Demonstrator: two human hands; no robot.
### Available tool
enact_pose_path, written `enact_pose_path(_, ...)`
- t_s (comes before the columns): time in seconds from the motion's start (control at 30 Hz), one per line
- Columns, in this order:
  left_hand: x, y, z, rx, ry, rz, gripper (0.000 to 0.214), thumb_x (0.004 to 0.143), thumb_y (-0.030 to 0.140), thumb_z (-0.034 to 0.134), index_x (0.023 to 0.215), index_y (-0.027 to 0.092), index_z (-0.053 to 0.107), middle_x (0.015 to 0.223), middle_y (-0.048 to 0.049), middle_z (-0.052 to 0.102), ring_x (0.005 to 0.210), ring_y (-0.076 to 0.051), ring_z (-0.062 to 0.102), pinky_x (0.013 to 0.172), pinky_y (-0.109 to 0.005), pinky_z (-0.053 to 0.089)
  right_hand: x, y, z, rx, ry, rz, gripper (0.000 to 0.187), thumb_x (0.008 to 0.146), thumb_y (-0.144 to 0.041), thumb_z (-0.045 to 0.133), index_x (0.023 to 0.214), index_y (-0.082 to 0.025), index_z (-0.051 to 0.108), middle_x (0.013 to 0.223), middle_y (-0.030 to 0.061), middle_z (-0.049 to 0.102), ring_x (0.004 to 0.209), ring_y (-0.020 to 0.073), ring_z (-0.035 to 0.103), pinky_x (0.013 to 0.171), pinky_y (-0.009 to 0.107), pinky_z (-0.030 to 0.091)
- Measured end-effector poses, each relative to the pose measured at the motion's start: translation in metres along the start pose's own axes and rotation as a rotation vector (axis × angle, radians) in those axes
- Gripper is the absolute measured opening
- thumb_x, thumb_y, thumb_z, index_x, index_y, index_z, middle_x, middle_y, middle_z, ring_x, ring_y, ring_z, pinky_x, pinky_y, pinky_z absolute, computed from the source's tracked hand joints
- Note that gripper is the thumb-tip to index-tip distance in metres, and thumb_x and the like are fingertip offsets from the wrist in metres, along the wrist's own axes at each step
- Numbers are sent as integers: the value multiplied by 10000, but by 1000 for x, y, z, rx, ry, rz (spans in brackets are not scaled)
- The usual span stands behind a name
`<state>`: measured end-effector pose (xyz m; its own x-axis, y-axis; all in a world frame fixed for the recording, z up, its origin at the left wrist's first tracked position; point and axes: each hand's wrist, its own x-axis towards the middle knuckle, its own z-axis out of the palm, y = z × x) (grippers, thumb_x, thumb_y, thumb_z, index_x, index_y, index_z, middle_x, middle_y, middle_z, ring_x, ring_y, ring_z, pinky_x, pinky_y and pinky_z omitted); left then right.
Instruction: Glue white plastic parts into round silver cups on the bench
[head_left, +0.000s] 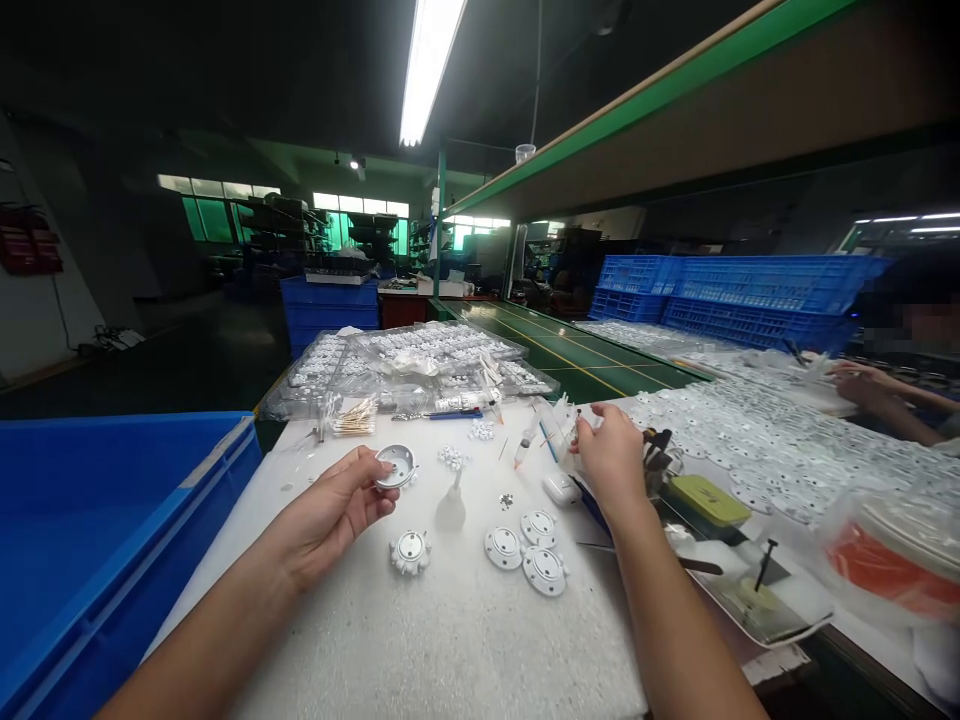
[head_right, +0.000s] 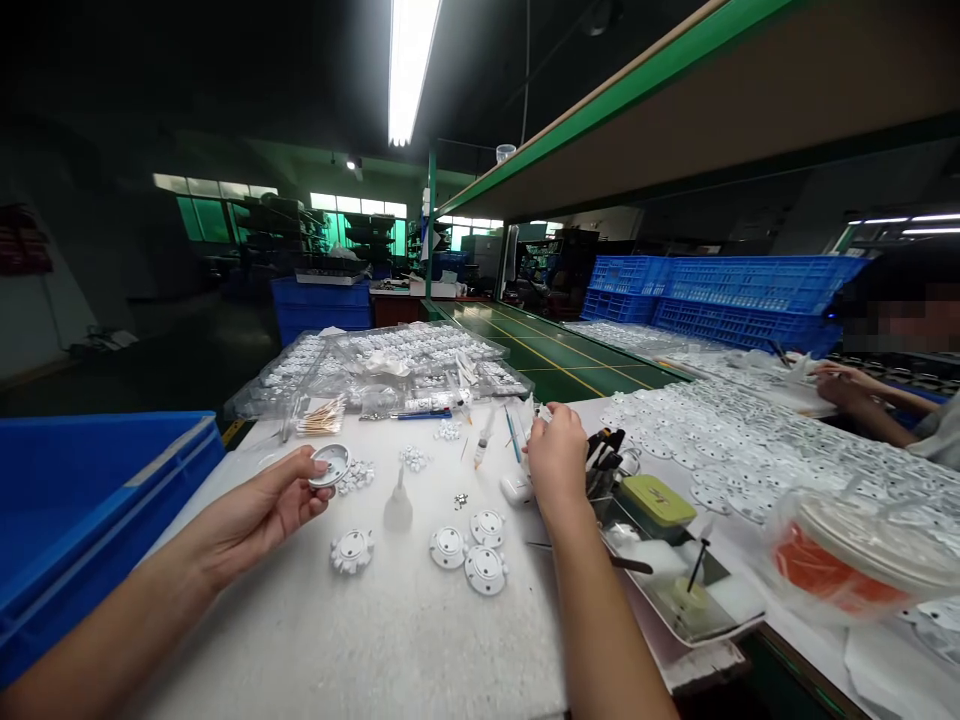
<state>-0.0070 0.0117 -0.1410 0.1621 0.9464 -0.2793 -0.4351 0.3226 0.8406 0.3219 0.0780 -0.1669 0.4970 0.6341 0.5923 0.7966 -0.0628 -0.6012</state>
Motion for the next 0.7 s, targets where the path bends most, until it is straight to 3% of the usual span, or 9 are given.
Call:
enact_pose_path(0.1, -2, -1, 3, 10, 0, -16, 183, 775, 57, 641, 774, 151, 484, 773, -22, 562, 594, -89, 581, 567, -183, 541, 3, -1, 14, -49, -9, -11, 301, 742, -178, 503, 999, -63, 611, 798, 149, 635, 800, 286, 597, 833, 420, 428)
enact_pose_path(0.27, -2, -2, 5, 16, -19, -32, 193, 769, 61, 645, 775, 153, 475, 771, -15, 552, 604, -89, 584, 557, -165, 531, 9, 4, 19, -44, 0, -31, 184, 766, -188, 485, 812, -105, 642, 689, 110, 614, 664, 233, 572, 741, 382, 456)
enact_pose_path(0.43, 3, -6, -1, 15, -106, -23, 219, 771, 87, 655, 790, 168, 452, 798, -10, 554, 640, -91, 581, 579, -159, 521, 1, -14, -7, 59, 185, -130, 258, 873, -300, 473, 972, -112, 619, 1001, 143, 604, 702, 184, 586, 739, 357, 484)
enact_pose_path(0.47, 3, -7, -1, 18, -115, -27, 219, 775, 90, 650, 789, 169, 446, 804, -15, 559, 642, -92, 579, 578, -159, 516, -6, -22, -12, 118, 236, -165, 273, 896, -335, 467, 1007, -129, 607, 1030, 134, 594, 731, 181, 595, 736, 347, 492)
enact_pose_path(0.57, 3, -8, 0, 24, -132, -45, 225, 786, 92, 633, 774, 171, 422, 806, -23, 558, 636, -91, 566, 571, -165, 499, -37, -54, -19, 560, 346, -259, 217, 900, -344, 542, 1000, -153, 574, 825, 56, 616, 708, 177, 620, 710, 342, 509)
enact_pose_path(0.7, 1, -11, 1, 44, -183, -42, 226, 797, 119, 625, 773, 175, 407, 824, -22, 553, 646, -96, 560, 578, -178, 484, -85, -93, -20, 1069, 155, -403, 75, 932, -229, 513, 997, -192, 520, 885, 31, 608, 740, 165, 636, 711, 362, 529)
